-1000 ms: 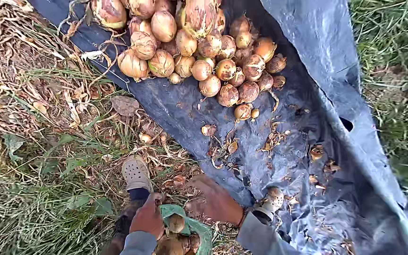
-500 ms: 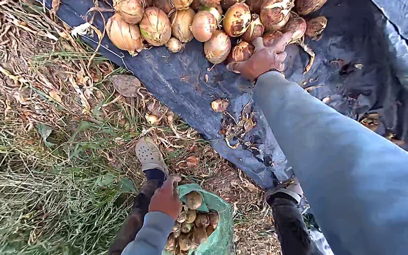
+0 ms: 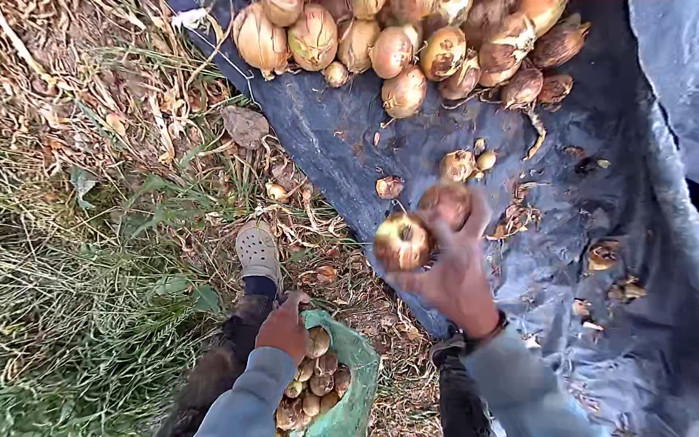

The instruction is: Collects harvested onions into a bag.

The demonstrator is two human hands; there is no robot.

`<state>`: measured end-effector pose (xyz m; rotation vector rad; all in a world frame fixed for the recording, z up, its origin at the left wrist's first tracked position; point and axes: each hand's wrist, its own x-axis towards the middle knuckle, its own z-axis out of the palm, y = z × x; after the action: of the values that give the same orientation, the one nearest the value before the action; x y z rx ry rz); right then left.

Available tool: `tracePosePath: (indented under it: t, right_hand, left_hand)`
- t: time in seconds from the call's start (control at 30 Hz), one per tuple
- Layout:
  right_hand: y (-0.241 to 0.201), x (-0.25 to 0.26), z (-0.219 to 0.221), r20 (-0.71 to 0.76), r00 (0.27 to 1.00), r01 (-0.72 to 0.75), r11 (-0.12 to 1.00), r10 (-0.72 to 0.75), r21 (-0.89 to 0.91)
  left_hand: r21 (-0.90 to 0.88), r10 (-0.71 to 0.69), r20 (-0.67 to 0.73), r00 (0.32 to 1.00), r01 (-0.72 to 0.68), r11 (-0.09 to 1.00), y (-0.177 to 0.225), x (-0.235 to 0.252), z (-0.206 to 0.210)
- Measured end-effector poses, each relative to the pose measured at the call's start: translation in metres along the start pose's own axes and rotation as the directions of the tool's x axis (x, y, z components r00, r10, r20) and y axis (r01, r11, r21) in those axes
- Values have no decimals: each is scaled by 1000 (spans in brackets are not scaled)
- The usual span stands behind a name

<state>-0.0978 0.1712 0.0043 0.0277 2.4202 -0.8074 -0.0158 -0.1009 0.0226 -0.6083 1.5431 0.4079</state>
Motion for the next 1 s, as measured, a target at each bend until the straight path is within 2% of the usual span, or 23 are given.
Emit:
tracePosePath:
  t: [0.03, 0.07, 0.1, 0.13, 0.17, 0.23, 0.3, 0.37, 0.43, 0.5, 0.57, 0.63, 0.73, 0.83, 1.0]
  right_hand:
    - [-9, -42, 8, 173, 984, 20, 996, -36, 91]
    - [-10, -71, 14, 345, 935, 18, 984, -79, 177]
    - [-6, -80, 16, 466, 879, 4, 978, -103, 209]
    - [4, -73, 14, 500, 863, 0, 989, -74, 145]
    - [17, -53, 8, 448, 894, -19, 1000, 7, 22]
    - [53, 11, -4, 179, 972, -121, 975, 155, -188]
    - [84, 97, -14, -11, 972, -228, 935, 234, -272]
    - [101, 173, -17, -31, 961, -272, 917, 275, -293]
    - [102, 212, -15, 27, 954, -281, 918, 300, -281]
    - [80, 228, -11, 57, 937, -334, 932, 345, -142]
    - [48, 218, -10, -63, 925, -378, 921, 374, -88]
    - [7, 217, -20, -186, 945, -308, 928, 271, -212]
    - [-34, 239, -23, -148, 974, -223, 857, 173, -466]
    - [-34, 266, -8, -41, 967, -223, 763, 250, -607]
    - [-25, 293, 13, -80, 932, -322, 708, 353, -629]
  left_hand:
    - [4, -4, 6, 1000, 4, 1000, 2, 0, -3]
    - [4, -6, 9, 1000, 6, 1000, 3, 0, -6]
    - [3, -2, 9, 1000, 2, 1000, 4, 0, -8]
    - [1, 5, 5, 1000, -5, 1000, 4, 1, -8]
    - [-3, 13, 6, 1000, -13, 1000, 4, 1, -7]
    - [-3, 13, 22, 1000, -13, 1000, 4, 1, -2]
    - [20, 0, 25, 1000, -1, 1000, 4, 3, -6]
    - [28, -12, 17, 1000, 12, 1000, 4, 4, -9]
    - [31, -23, 17, 1000, 23, 999, 7, 6, -11]
    - [33, -31, 29, 999, 30, 999, 4, 7, -14]
    - [30, -28, 67, 997, 26, 999, 5, 4, -15]
    - [29, -21, 91, 996, 19, 999, 9, 5, -17]
    - [19, -44, 105, 993, 42, 999, 7, 5, -22]
    - [5, -41, 119, 992, 41, 999, 6, 5, -23]
    - [11, -63, 151, 987, 62, 998, 9, 2, -25]
